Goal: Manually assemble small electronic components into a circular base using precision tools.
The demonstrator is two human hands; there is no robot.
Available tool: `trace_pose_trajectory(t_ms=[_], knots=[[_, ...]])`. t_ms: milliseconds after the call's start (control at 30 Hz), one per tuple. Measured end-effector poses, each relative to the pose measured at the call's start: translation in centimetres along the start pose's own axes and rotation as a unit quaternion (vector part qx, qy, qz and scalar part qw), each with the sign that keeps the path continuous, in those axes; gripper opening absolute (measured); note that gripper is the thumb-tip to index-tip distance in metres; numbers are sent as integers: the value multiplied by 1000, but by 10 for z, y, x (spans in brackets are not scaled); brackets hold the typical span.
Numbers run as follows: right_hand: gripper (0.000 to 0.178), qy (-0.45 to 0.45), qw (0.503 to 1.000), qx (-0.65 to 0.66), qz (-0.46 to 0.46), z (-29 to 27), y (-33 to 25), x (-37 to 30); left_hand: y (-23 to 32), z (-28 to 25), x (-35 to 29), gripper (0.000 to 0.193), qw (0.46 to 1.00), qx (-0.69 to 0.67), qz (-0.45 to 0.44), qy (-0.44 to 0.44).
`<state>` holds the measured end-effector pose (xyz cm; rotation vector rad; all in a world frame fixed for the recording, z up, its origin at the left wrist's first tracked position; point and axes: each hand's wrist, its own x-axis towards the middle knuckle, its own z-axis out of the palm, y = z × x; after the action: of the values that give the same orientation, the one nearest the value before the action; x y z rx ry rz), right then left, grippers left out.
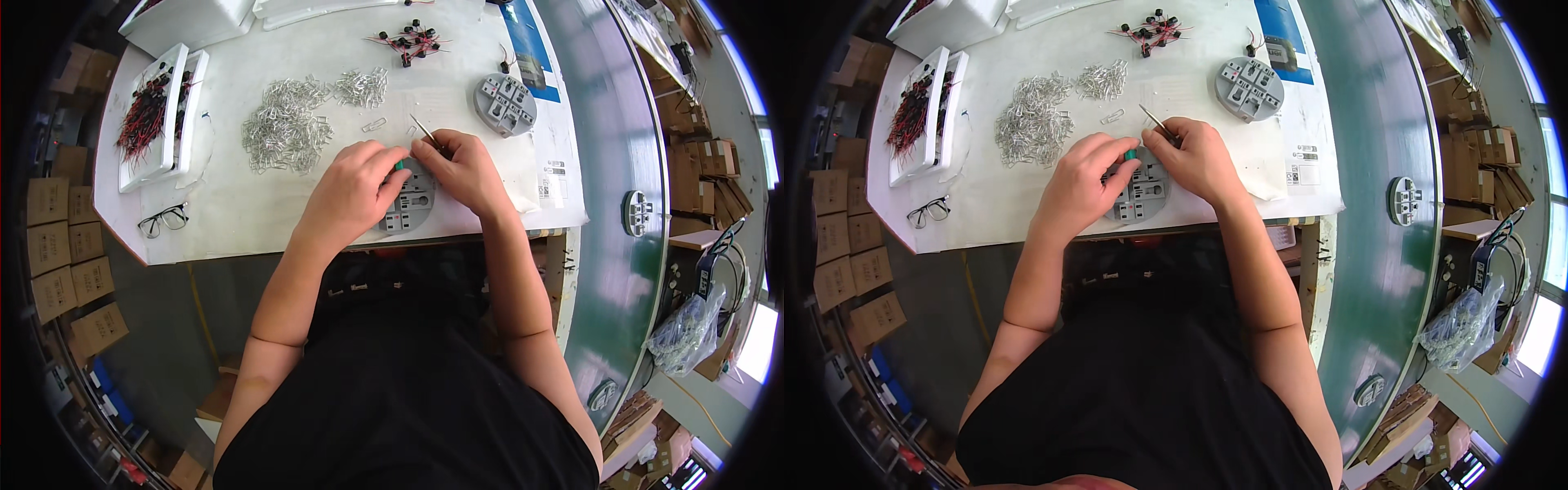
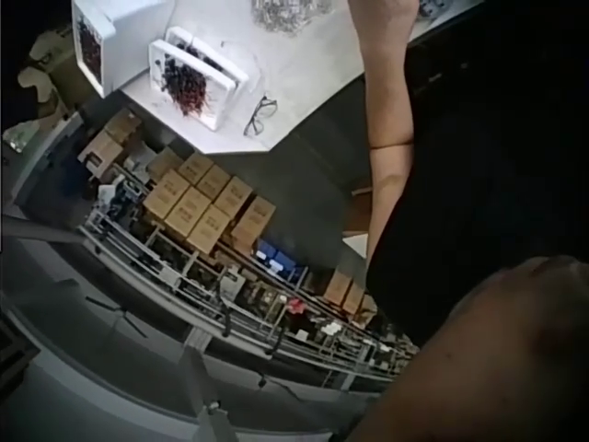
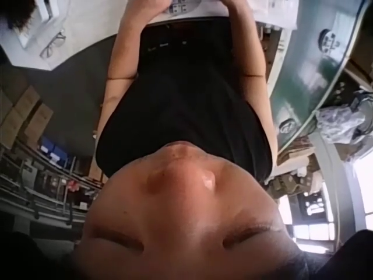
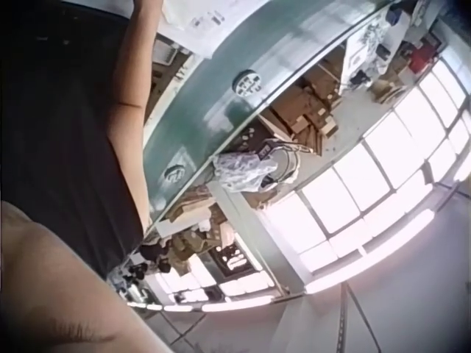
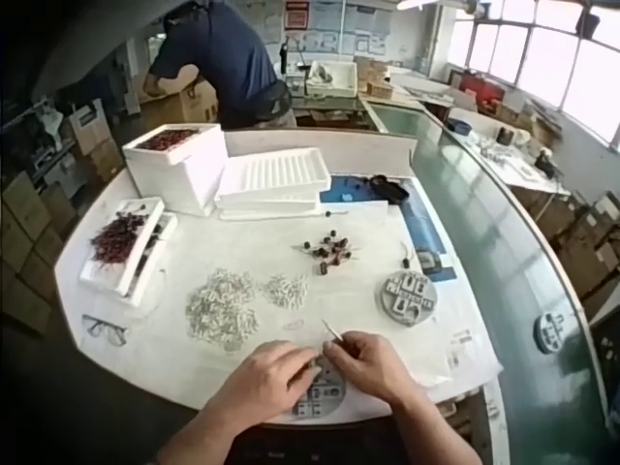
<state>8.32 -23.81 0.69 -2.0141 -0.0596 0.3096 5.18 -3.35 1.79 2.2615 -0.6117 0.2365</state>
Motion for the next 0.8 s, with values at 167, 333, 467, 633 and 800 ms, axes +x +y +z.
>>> trace_pose_trajectory(t_ms=[167,333,467,633,800], knots=[[38,-3,1000,-4,-1,-1,-1,-1,4,6,2,27,998,69,10,-4],[34,-1,1000,6,-11,-6,-4,2,0,13,-7,35,996,85,12,24],[26,87,983,-91,-136,-21,-12,39,-6,19,-16,43,998,26,15,52],[26,105,952,-223,-182,-26,-37,117,-11,27,-25,46,994,-5,10,112],[29,79,936,-312,-139,-5,-67,185,-14,26,-27,46,994,-24,13,106]])
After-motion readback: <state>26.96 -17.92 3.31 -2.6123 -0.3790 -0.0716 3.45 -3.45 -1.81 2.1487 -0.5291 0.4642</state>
